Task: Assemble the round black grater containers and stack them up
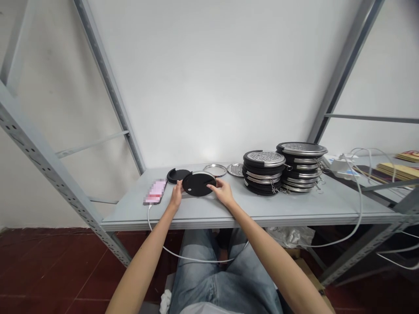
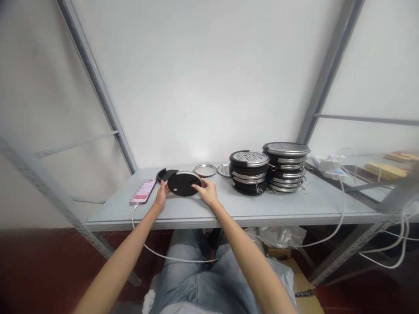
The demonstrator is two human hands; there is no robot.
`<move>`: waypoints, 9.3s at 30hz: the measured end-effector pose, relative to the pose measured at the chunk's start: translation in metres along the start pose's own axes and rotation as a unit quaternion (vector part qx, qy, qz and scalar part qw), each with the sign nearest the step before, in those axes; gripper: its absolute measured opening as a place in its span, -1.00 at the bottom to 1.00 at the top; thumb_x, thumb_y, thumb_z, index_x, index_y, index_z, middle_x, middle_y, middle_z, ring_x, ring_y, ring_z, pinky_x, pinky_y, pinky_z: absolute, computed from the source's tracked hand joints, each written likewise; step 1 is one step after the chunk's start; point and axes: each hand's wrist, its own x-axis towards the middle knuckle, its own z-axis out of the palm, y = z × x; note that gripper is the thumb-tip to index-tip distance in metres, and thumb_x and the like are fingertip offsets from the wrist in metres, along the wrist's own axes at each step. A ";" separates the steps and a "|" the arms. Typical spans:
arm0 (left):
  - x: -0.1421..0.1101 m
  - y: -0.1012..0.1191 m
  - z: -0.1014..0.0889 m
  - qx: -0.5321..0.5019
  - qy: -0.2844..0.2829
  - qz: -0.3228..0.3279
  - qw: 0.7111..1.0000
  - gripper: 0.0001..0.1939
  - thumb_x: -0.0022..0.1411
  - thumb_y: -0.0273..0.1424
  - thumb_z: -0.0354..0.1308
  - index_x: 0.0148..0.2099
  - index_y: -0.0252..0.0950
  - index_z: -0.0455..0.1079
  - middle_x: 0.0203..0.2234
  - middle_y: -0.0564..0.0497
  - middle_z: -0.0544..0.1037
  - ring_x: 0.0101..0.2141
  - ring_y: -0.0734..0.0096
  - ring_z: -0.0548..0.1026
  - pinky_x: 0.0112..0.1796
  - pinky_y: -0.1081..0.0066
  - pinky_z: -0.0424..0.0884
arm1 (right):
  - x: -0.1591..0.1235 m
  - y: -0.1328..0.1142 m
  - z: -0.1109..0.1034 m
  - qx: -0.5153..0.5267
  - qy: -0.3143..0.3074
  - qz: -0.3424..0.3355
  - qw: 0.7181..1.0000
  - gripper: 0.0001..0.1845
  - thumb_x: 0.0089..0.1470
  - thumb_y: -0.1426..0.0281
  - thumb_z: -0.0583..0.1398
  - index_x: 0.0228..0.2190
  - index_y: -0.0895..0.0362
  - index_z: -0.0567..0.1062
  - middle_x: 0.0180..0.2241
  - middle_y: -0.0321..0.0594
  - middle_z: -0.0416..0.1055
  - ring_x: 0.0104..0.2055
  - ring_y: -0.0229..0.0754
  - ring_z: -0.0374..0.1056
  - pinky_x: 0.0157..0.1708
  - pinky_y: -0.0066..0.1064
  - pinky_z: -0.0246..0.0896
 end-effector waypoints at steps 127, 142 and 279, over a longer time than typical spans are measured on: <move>-0.015 0.002 0.014 0.413 -0.087 0.110 0.900 -0.40 0.20 -0.13 0.11 0.19 -0.36 0.25 0.12 -0.23 0.36 0.12 0.06 0.33 0.14 0.11 0.24 | 0.088 0.030 -0.053 -0.483 -0.033 -0.079 0.871 -0.50 0.11 0.58 -0.02 0.00 0.04 0.47 0.05 -0.16 0.36 -0.05 -0.09 0.32 -0.12 -0.39 0.22; -0.014 -0.003 0.011 0.408 -0.084 0.127 0.900 -0.42 0.20 -0.14 0.12 0.19 -0.35 0.24 0.09 -0.22 0.39 0.09 0.07 0.36 0.14 0.09 0.26 | 0.087 0.000 0.026 -0.455 -0.230 -0.108 0.854 -0.70 0.07 0.56 0.08 -0.31 0.08 0.59 -0.22 -0.15 0.55 -0.14 -0.13 0.41 -0.12 -0.43 0.18; 0.016 -0.003 0.068 0.340 -0.034 0.228 0.912 -0.81 0.27 -0.40 0.08 -0.10 -0.25 0.46 -0.15 -0.05 0.53 -0.08 0.26 0.44 0.00 0.24 0.34 | 0.026 0.008 -0.024 -0.156 -0.034 -0.123 0.980 -0.84 0.05 0.40 0.18 -0.33 0.05 0.58 -0.30 -0.23 0.55 -0.14 -0.15 0.36 -0.06 -0.32 0.24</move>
